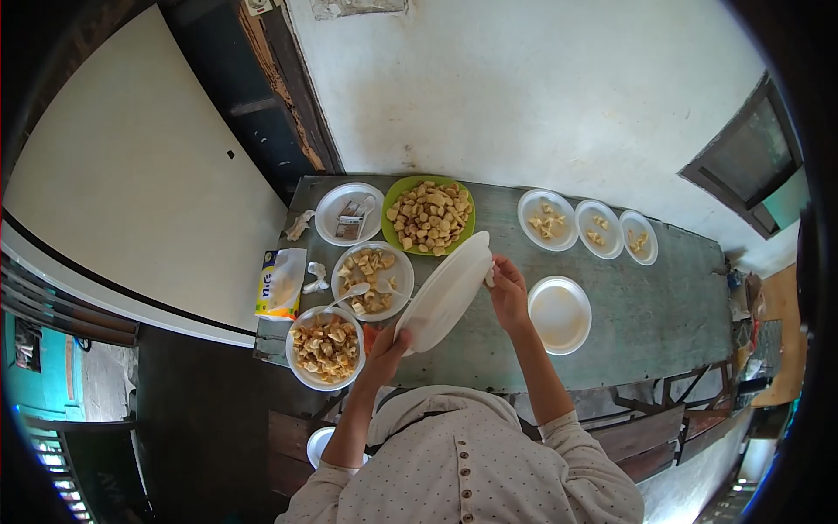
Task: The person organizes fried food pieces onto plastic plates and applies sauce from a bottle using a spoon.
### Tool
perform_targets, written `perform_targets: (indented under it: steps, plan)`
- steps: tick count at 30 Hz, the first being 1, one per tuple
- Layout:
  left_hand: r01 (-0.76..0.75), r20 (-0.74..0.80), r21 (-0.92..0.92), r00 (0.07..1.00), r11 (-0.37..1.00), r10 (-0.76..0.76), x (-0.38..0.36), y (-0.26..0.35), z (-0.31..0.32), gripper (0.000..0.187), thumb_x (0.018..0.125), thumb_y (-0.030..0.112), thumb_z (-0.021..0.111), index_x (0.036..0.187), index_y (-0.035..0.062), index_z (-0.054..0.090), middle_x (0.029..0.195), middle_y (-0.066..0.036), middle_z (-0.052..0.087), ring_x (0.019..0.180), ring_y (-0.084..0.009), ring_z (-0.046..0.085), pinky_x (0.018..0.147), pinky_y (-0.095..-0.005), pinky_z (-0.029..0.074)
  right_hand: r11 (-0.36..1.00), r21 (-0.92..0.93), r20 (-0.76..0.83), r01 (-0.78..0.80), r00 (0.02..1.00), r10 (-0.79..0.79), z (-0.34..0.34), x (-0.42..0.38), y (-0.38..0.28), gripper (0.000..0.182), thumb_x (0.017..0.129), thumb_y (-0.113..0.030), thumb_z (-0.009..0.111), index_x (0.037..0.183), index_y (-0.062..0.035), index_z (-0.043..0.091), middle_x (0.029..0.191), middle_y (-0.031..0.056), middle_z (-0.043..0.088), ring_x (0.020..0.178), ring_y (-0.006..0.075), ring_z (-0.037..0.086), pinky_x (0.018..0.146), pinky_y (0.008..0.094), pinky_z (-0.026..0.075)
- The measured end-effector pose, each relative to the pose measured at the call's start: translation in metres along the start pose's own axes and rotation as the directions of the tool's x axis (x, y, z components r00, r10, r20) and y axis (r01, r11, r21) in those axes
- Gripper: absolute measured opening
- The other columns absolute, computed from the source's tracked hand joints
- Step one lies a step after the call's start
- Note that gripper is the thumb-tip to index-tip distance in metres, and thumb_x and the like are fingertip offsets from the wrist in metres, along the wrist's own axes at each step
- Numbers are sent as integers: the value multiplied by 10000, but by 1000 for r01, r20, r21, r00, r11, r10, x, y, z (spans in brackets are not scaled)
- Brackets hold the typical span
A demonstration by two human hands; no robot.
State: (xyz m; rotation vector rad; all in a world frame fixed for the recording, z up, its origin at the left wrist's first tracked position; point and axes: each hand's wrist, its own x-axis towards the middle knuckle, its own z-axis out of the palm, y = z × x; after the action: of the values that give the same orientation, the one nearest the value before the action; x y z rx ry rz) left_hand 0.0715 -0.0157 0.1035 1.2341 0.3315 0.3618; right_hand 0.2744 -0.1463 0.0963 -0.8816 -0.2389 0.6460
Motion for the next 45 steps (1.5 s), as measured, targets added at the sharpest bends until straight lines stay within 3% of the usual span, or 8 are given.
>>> perform_targets:
  steps: [4, 12, 16, 18, 24, 34, 39, 45]
  plan:
    - [16, 232, 28, 972, 999, -22, 7, 17, 2, 465, 877, 286, 508, 1224, -13, 423, 1057, -72, 547, 978, -134, 498, 853, -270, 380, 986, -123, -30, 111, 993, -115, -6, 6, -13, 136, 872, -108, 464, 915, -59, 583, 922, -15, 562, 847, 82, 493, 777, 224, 352]
    - [172, -54, -48, 983, 984, -174, 11, 18, 6, 539, 827, 403, 567, 1184, 11, 472, 1000, -63, 570, 921, -121, 515, 795, -255, 404, 429, -796, 261, 427, 882, -392, 31, -9, -37, 137, 775, 49, 511, 844, -38, 591, 870, 81, 550, 846, 155, 525, 782, 237, 367]
    - [135, -70, 33, 989, 990, -133, 10, 2, -1, 525, 836, 404, 556, 1186, 22, 476, 973, -40, 575, 886, -93, 510, 767, -233, 407, 431, -791, 197, 433, 849, -490, 55, -16, -36, 153, 746, 73, 532, 812, -46, 601, 870, 86, 549, 857, 199, 533, 790, 275, 369]
    - [110, -25, 3, 994, 994, -110, 9, 5, 4, 490, 850, 371, 547, 1194, 30, 473, 958, -25, 574, 862, -78, 505, 754, -217, 403, 98, -878, 332, 469, 744, -580, 65, -22, -37, 189, 708, 57, 556, 816, -87, 614, 886, 64, 544, 882, 218, 522, 783, 328, 358]
    - [60, -62, -25, 996, 998, -61, 2, 10, 20, 434, 866, 329, 532, 1156, 8, 496, 891, -7, 573, 804, -64, 497, 699, -209, 396, -167, -764, 601, 623, 593, -537, 94, -51, -27, 261, 624, 53, 569, 822, -107, 627, 815, 35, 524, 846, 213, 513, 771, 326, 334]
    - [-8, -25, -218, 1000, 976, 3, -5, -9, -2, 405, 849, 235, 560, 1145, -28, 472, 1017, -100, 581, 913, -162, 574, 781, -302, 474, 410, -847, 64, 338, 830, -553, 26, -31, -9, 98, 807, -28, 529, 843, -43, 619, 784, 62, 573, 670, 152, 522, 573, 237, 378]
    - [-15, -29, -147, 1000, 989, 11, -4, -19, -1, 419, 848, 223, 562, 1161, -34, 454, 1036, -103, 575, 922, -173, 574, 783, -311, 477, 767, -642, -246, -17, 952, -185, -4, -57, 5, 138, 816, -113, 554, 899, -34, 629, 738, -13, 574, 655, 62, 478, 579, 210, 379]
    - [-98, -39, 79, 994, 992, 101, 16, 2, 28, 349, 859, 257, 554, 1089, -5, 542, 845, -26, 591, 771, -91, 528, 680, -241, 424, 799, -525, -315, -293, 939, 137, -46, -99, 8, 168, 828, -162, 551, 951, -69, 617, 784, -50, 554, 668, 37, 455, 617, 188, 348]
